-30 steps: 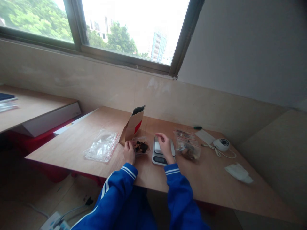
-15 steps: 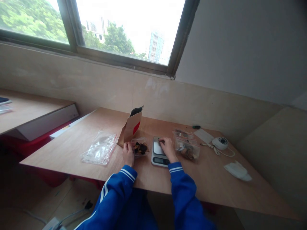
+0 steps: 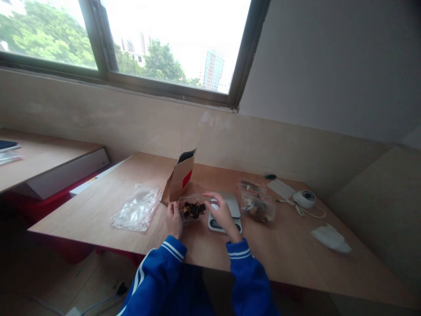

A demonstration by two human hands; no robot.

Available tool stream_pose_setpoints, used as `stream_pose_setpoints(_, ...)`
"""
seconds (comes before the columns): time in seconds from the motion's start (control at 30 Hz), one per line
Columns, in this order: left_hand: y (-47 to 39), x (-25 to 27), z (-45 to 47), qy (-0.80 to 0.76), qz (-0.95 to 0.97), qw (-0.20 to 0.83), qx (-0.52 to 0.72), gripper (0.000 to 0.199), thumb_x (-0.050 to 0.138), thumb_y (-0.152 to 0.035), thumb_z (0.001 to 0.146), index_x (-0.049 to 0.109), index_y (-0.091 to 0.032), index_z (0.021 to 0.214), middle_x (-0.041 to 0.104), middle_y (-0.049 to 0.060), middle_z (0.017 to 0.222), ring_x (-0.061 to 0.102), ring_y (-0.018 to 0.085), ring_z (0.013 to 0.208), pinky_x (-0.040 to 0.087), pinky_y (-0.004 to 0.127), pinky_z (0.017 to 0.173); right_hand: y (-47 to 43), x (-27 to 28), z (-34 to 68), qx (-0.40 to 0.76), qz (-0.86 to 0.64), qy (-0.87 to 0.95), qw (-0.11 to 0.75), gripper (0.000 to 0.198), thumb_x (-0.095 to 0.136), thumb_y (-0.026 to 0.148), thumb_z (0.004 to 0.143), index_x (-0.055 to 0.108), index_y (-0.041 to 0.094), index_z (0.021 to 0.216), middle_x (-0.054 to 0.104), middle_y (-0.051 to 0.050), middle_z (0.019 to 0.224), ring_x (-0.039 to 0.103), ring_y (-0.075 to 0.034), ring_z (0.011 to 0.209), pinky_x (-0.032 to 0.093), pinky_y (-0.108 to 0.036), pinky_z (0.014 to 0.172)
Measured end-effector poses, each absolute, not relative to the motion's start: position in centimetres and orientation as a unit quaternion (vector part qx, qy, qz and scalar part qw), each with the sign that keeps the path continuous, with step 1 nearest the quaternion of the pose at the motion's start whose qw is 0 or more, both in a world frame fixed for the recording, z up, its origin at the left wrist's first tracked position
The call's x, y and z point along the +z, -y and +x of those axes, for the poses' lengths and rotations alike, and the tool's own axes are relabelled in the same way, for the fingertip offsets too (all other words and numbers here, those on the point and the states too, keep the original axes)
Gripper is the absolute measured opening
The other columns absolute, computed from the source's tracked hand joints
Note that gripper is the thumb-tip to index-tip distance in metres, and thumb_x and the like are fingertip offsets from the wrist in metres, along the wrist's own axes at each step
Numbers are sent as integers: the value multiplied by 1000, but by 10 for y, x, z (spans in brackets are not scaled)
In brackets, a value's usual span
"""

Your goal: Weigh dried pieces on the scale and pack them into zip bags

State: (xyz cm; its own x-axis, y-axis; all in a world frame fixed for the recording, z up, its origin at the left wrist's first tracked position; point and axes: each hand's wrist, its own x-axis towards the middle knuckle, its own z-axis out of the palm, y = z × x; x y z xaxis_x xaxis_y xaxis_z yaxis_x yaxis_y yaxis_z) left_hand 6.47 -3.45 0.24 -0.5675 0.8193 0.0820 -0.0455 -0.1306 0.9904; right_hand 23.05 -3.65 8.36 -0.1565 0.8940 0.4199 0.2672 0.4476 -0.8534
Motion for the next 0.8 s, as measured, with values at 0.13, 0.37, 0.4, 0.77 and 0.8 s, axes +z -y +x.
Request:
stream_pose_setpoints(0.13,41,7,68,-572,292,337,688,40,50,-57,78,58,-18,79,66,5,76,65,21,73,52,33,67,43,76,230,316,-423,695,488,19,60,21,81,69,22,98,65,-6,105,60,-21,103,51,-33,86)
stream_pose_setpoints(0.37,45,33,77,-527,212,455,686,29,54,-43,76,61,-15,81,66,6,74,64,21,68,53,34,59,59,80,230,311,-418,690,503,20,54,27,88,68,24,102,60,-8,114,55,-22,113,49,-37,91)
stream_pose_setpoints(0.4,47,37,77,-513,213,480,679,28,55,-42,75,61,-15,82,67,7,77,65,21,70,53,34,60,62,81,232,310,-420,695,495,20,54,28,88,68,24,102,60,-8,115,54,-23,114,47,-38,93)
stream_pose_setpoints(0.77,92,86,82,-461,315,564,608,29,66,-45,67,61,-18,76,69,5,73,68,23,74,54,34,67,74,86,240,408,-410,615,536,46,52,45,89,48,26,131,51,-8,137,47,-23,127,39,-40,105)
stream_pose_setpoints(0.8,96,89,82,-456,313,574,604,29,65,-45,68,61,-18,76,69,5,73,68,23,75,54,34,68,77,89,243,434,-396,608,534,43,48,46,91,51,26,129,54,-7,134,48,-22,126,38,-40,106)
